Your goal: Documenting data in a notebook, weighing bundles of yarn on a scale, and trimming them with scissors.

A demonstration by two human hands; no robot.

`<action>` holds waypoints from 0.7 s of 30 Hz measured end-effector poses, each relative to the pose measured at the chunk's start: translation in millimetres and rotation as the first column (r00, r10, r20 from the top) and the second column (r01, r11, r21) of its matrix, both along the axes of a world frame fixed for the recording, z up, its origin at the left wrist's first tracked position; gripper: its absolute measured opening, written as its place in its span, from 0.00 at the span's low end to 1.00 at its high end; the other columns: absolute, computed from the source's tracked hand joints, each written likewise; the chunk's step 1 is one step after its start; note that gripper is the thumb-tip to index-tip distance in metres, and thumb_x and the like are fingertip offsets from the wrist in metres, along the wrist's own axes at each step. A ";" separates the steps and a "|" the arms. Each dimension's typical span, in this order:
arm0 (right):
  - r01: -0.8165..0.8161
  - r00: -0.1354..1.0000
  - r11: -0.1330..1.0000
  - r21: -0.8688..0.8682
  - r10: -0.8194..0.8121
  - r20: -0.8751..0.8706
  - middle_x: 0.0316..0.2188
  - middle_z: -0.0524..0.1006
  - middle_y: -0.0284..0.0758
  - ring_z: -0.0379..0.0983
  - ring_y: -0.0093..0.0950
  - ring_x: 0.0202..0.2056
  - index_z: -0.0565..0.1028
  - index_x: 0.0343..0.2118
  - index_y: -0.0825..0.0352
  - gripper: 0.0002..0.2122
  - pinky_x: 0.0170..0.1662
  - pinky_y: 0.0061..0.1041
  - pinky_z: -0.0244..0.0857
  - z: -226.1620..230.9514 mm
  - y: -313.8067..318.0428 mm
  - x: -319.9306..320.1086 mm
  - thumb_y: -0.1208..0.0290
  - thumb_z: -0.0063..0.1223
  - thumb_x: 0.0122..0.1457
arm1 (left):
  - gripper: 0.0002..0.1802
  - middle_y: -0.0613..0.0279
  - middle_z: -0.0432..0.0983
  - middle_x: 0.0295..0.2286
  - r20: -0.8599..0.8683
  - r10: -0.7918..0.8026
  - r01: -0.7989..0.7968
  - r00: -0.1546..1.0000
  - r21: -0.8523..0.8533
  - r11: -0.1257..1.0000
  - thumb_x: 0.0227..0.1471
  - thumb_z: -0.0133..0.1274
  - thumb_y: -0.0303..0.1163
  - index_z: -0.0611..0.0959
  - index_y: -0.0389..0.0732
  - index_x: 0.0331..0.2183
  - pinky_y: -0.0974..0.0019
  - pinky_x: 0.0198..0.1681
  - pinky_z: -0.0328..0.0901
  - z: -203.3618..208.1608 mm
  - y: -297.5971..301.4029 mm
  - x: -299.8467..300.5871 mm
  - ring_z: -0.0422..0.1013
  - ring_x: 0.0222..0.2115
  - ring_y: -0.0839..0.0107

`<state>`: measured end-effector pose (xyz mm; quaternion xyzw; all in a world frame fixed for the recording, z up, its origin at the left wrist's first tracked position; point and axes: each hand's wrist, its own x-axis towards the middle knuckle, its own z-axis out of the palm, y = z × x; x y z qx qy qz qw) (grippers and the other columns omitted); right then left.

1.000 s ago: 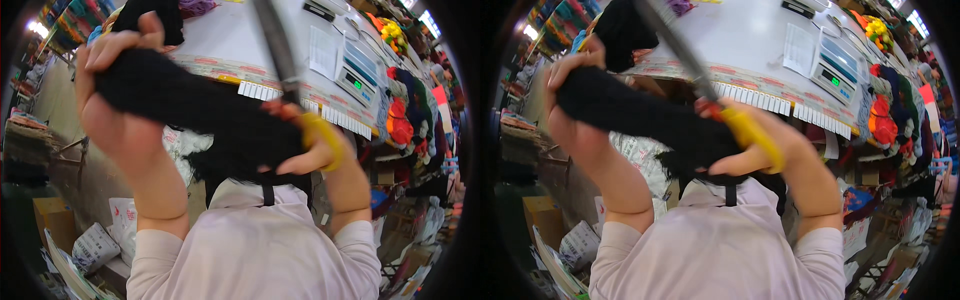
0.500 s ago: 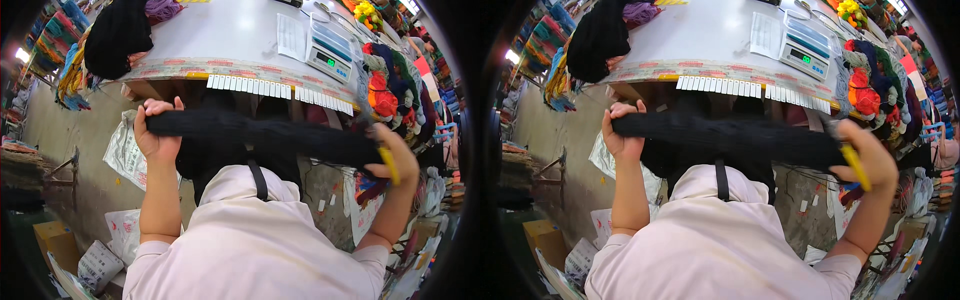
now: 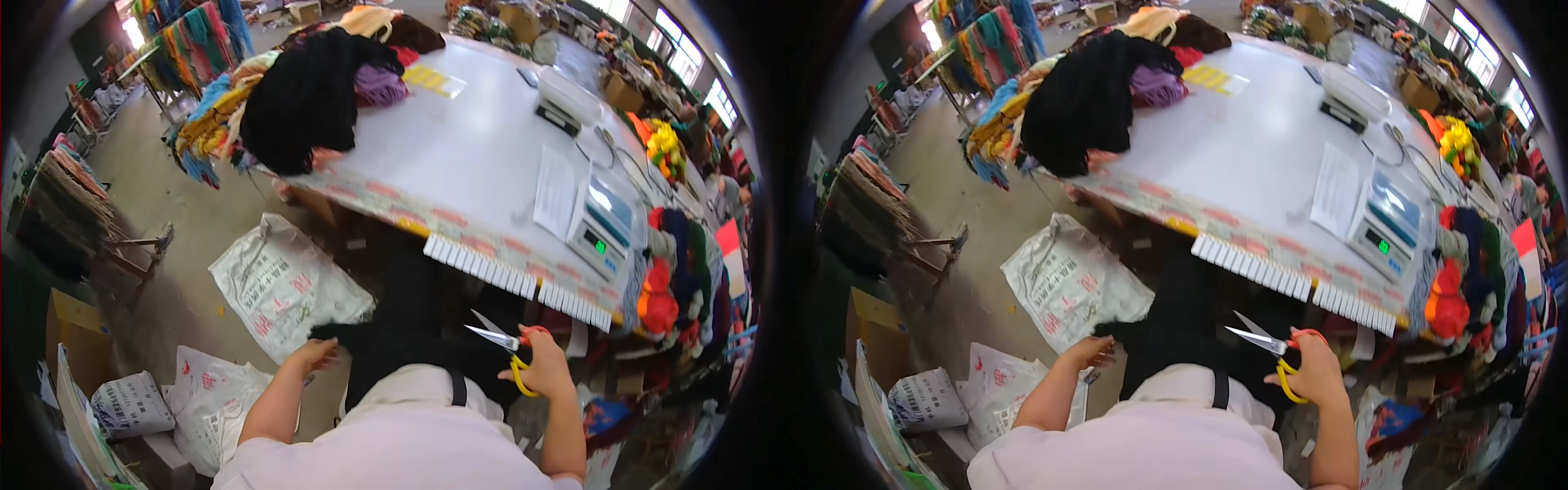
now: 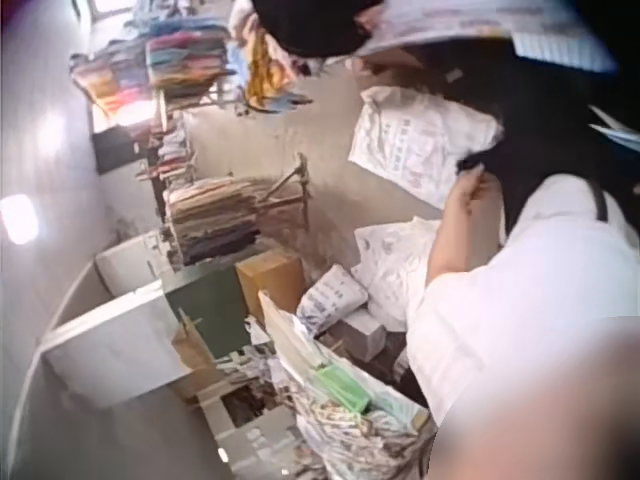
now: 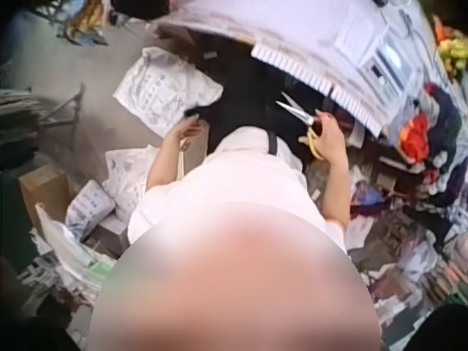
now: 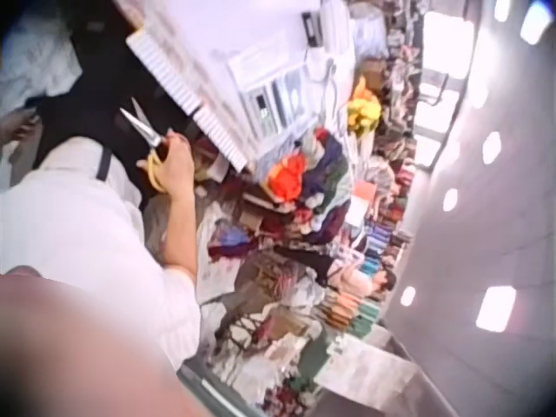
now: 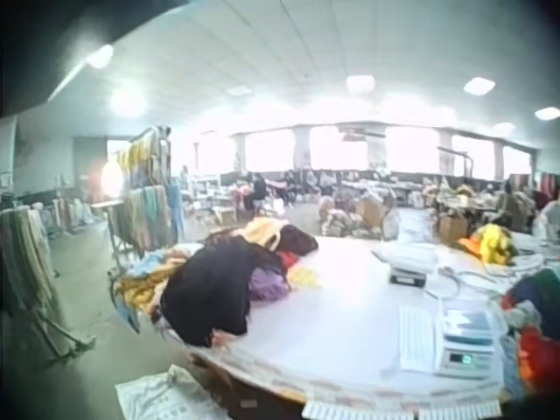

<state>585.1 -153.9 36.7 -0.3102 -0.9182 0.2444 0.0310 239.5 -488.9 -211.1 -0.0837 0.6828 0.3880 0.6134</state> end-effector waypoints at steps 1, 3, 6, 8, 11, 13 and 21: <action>-0.009 1.000 0.997 0.076 0.009 0.000 0.44 0.74 0.41 0.71 0.41 0.45 0.69 0.46 0.69 0.41 0.48 0.33 0.66 14.3 6.9 0.4 0.56 0.77 0.27 | 0.28 0.56 0.76 0.41 -0.137 -0.145 0.135 0.980 -0.082 0.987 0.52 0.56 0.48 0.75 0.37 0.47 0.57 0.40 0.70 21.4 12.5 -15.1 0.76 0.39 0.61; 0.006 1.000 0.992 0.127 -0.003 -0.028 0.43 0.73 0.43 0.70 0.42 0.45 0.69 0.43 0.71 0.39 0.47 0.35 0.66 28.5 22.9 -1.5 0.54 0.76 0.28 | 0.17 0.61 0.78 0.33 -0.538 -0.087 0.129 0.839 0.042 0.991 0.51 0.54 0.39 0.81 0.40 0.41 0.64 0.31 0.68 17.2 16.2 -79.3 0.75 0.30 0.68; 0.137 0.982 0.977 0.165 -0.156 0.111 0.39 0.72 0.41 0.70 0.43 0.42 0.69 0.43 0.68 0.38 0.44 0.35 0.67 41.3 40.1 14.7 0.56 0.76 0.26 | 0.14 0.60 0.78 0.34 -0.835 0.503 0.159 0.222 0.540 0.826 0.56 0.52 0.32 0.77 0.37 0.43 0.67 0.39 0.67 119.6 97.3 -165.1 0.73 0.33 0.73; 0.221 0.967 0.966 0.135 -0.235 0.094 0.33 0.73 0.41 0.71 0.45 0.37 0.69 0.39 0.67 0.37 0.40 0.36 0.66 32.2 48.2 41.4 0.58 0.77 0.23 | 0.20 0.57 0.72 0.44 -0.752 0.659 0.215 -0.009 0.642 0.736 0.51 0.54 0.26 0.73 0.36 0.47 0.66 0.48 0.63 189.5 146.5 -217.7 0.69 0.43 0.70; 0.300 0.953 0.951 0.072 -0.302 0.012 0.33 0.75 0.41 0.72 0.42 0.34 0.69 0.40 0.68 0.39 0.38 0.34 0.66 16.3 49.3 81.8 0.57 0.78 0.21 | 0.36 0.50 0.67 0.49 -0.711 0.286 0.090 -0.643 0.300 0.950 0.41 0.60 0.32 0.68 0.39 0.54 0.54 0.58 0.54 285.5 188.2 -259.4 0.62 0.53 0.53; 0.265 0.944 0.957 -0.120 -0.283 -0.169 0.36 0.74 0.35 0.71 0.27 0.33 0.66 0.45 0.71 0.38 0.38 0.26 0.64 -5.4 48.9 95.6 0.45 0.70 0.38 | 0.41 0.51 0.67 0.51 -0.874 -0.078 -0.141 -0.480 -0.011 0.990 0.39 0.61 0.41 0.68 0.39 0.55 0.51 0.60 0.50 289.6 182.6 -313.9 0.60 0.56 0.55; 0.134 0.814 0.898 -0.420 -0.342 -0.471 0.45 0.72 0.42 0.72 0.25 0.35 0.62 0.51 0.71 0.39 0.41 0.24 0.65 -12.5 39.1 26.5 0.39 0.57 0.49 | 0.55 0.43 0.66 0.53 -0.809 -0.580 0.293 0.097 -0.534 0.793 0.32 0.66 0.58 0.68 0.26 0.54 0.63 0.56 0.59 387.6 195.4 -337.5 0.64 0.54 0.56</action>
